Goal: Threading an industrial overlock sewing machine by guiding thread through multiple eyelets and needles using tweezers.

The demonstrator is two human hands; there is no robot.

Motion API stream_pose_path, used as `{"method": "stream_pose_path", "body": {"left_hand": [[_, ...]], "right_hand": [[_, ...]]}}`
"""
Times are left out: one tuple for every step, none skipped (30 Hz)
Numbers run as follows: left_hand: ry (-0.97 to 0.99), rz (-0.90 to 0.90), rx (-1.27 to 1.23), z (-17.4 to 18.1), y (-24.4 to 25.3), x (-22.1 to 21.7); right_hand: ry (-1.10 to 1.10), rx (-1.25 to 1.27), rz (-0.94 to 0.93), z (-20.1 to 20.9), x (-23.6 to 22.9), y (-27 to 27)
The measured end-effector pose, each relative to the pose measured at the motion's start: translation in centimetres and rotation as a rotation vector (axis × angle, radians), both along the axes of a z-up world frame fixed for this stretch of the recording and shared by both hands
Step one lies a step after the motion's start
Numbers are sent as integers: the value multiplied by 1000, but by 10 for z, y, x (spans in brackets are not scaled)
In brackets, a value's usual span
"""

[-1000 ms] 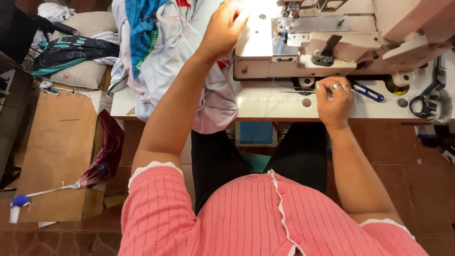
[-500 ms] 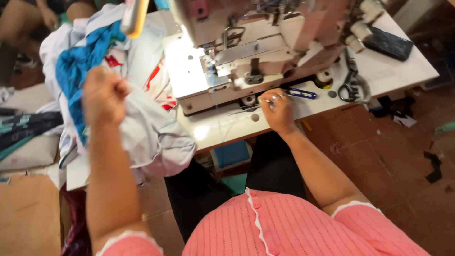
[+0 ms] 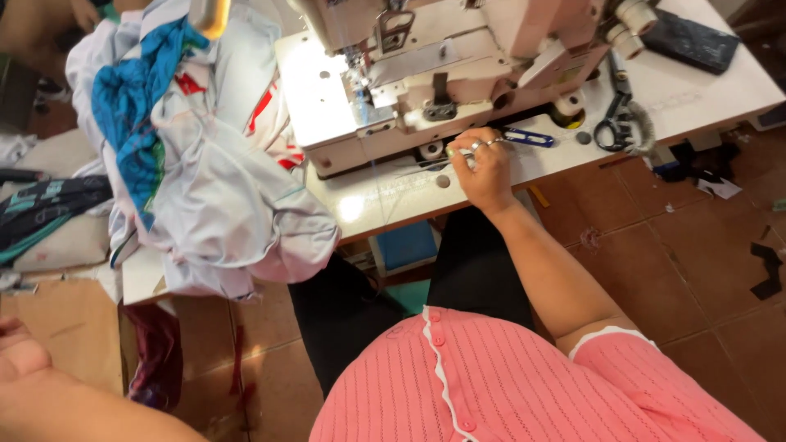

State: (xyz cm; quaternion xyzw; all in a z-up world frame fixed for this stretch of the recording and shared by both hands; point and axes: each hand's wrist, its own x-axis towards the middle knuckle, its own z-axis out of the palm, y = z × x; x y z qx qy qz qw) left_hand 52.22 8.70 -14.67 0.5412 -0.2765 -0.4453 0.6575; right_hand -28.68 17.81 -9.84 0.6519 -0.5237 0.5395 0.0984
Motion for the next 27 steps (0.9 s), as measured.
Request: {"method": "stream_pose_path", "body": {"left_hand": [[49, -7, 73, -3, 16, 16], [47, 22, 79, -7, 7, 10], [231, 194, -80, -11, -2, 6], [404, 369, -249, -14, -10, 7], [395, 403, -251, 8, 1, -68], [-68, 424, -245, 57, 14, -144], [-529, 440, -220, 115, 48, -222], [-532, 457, -216, 100, 24, -234], [-551, 239, -411, 84, -1, -245], [-562, 17, -599, 67, -26, -256], [-565, 32, -593, 76, -20, -316], [-764, -95, -671, 96, -12, -362], [-963, -229, -739, 120, 1, -398], [-963, -219, -733, 133, 8, -422], [-1050, -416, -580, 146, 14, -447], [-1124, -616, -419, 159, 20, -473], [-1119, -611, -413, 152, 12, -476], [-1120, -698, -348, 146, 2, -481], [-1119, -786, -283, 141, -9, -487], [-1117, -786, -287, 148, -13, -482], [-945, -785, -309, 155, -17, -477], [-774, -785, -324, 160, -20, -472], [-774, -788, -323, 163, -29, -478], [-504, -771, -298, 165, -37, -484], [-236, -744, -269, 166, -45, -489], [-238, -746, -269, 159, -58, -500], [77, -771, -336, 152, -71, -511]], "right_hand": [[27, 21, 22, 6, 3, 3], [24, 28, 51, 6, 2, 3], [48, 5, 23, 6, 3, 3], [71, -21, 0, 7, 5, 1], [67, -17, 33, 5, 6, 2], [80, -17, 19, 4, 6, 3], [93, -19, 4, 4, 5, 2], [92, -20, 22, 3, 6, 2], [98, -14, 2, 2, 7, 2], [107, -6, -19, 1, 6, 3], [109, -4, -3, -1, 6, 4], [126, 5, -26, -3, 5, 3], [142, 14, -48, -4, 3, 2], [146, 14, -38, -5, 4, 2], [129, 26, -42, -5, 4, 2], [114, 42, -49, -6, 3, 3], [119, 45, -42, -6, 5, 5], [110, 50, -34, -5, 4, 5], [101, 55, -27, -3, 4, 4], [104, 52, -29, -3, 4, 4], [94, 69, -30, -2, 4, 3], [80, 91, -32, -4, 5, 4], [79, 92, -34, -5, 4, 1], [91, 94, -27, -6, 4, 0], [103, 95, -20, -7, 4, -1], [100, 95, -22, -6, 5, -1], [97, 99, -24, -6, 6, -1]]}}
